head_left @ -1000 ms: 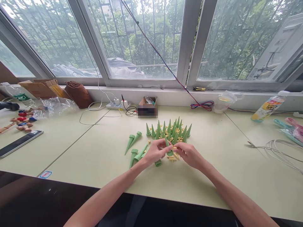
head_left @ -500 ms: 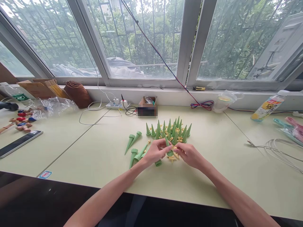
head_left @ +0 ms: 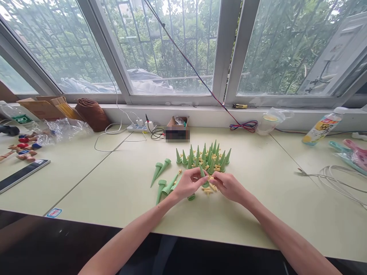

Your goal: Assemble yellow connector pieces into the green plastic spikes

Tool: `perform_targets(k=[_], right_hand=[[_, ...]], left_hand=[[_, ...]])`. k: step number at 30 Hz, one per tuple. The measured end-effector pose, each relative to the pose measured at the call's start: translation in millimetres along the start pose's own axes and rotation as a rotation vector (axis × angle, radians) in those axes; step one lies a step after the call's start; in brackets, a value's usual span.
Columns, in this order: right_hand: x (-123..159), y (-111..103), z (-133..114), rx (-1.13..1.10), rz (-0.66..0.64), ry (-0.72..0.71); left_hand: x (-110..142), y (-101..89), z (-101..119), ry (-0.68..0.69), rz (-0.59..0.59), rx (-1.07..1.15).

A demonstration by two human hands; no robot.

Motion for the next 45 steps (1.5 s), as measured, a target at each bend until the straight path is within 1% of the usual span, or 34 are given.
perform_targets(k=[4,7,9,11,14,16,18,21,23,25,27,29,32,36,40,45], right_hand=[[0,1,2,0.012,-0.002,0.003],[-1,0,3,0.0,0.005,0.018],[0,-5,4,-0.021,0.044,0.037],[0,-11,6,-0.038,0.112,0.05],[0,-17,11,-0.028,0.196,0.056],[-1,-17,16,-0.006,0.22,0.059],[-3,-14,21,-0.003,0.209,0.061],[-4,-11,26,-0.02,0.2,0.065],[-5,-10,26,-0.029,0.201,0.057],[-5,-10,24,-0.034,0.198,0.042],[-5,-10,22,-0.034,0.194,0.029],[-5,-9,20,-0.028,0.188,0.024],[-5,-8,21,-0.023,0.177,0.027],[-5,-8,24,-0.032,0.169,0.047],[-4,-9,27,-0.02,0.175,0.081],[-3,-10,30,0.039,0.175,0.135]], left_hand=[[1,-1.4,2,0.035,0.019,-0.086],[1,-1.9,3,0.047,0.005,-0.12],[0,-2.1,3,0.05,-0.008,-0.139],[0,-2.5,2,0.063,-0.008,-0.172],[0,-2.3,3,0.119,0.0,-0.251],[1,-2.4,8,0.174,0.002,-0.316],[2,-5.6,15,0.219,0.015,-0.387],[6,-21.2,32,0.242,0.071,-0.493],[11,-41.2,42,0.222,0.157,-0.529],[17,-64.3,44,0.155,0.232,-0.537],[24,-85.6,40,0.078,0.281,-0.549],[29,-101.0,28,-0.003,0.297,-0.554],[35,-113.7,6,-0.085,0.352,-0.559],[33,-116.5,-13,-0.14,0.387,-0.602],[30,-116.9,-22,-0.157,0.38,-0.603],[33,-117.7,-29,-0.164,0.367,-0.562]])
Point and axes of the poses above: each hand's wrist, its own x-axis away from the middle knuckle, its own y-axis out of the palm, z = x × y, the point moved 5 cm from there along -x, towards the middle knuckle, and after that the axes turned 14 degrees about -z, right-handed, at the moved point
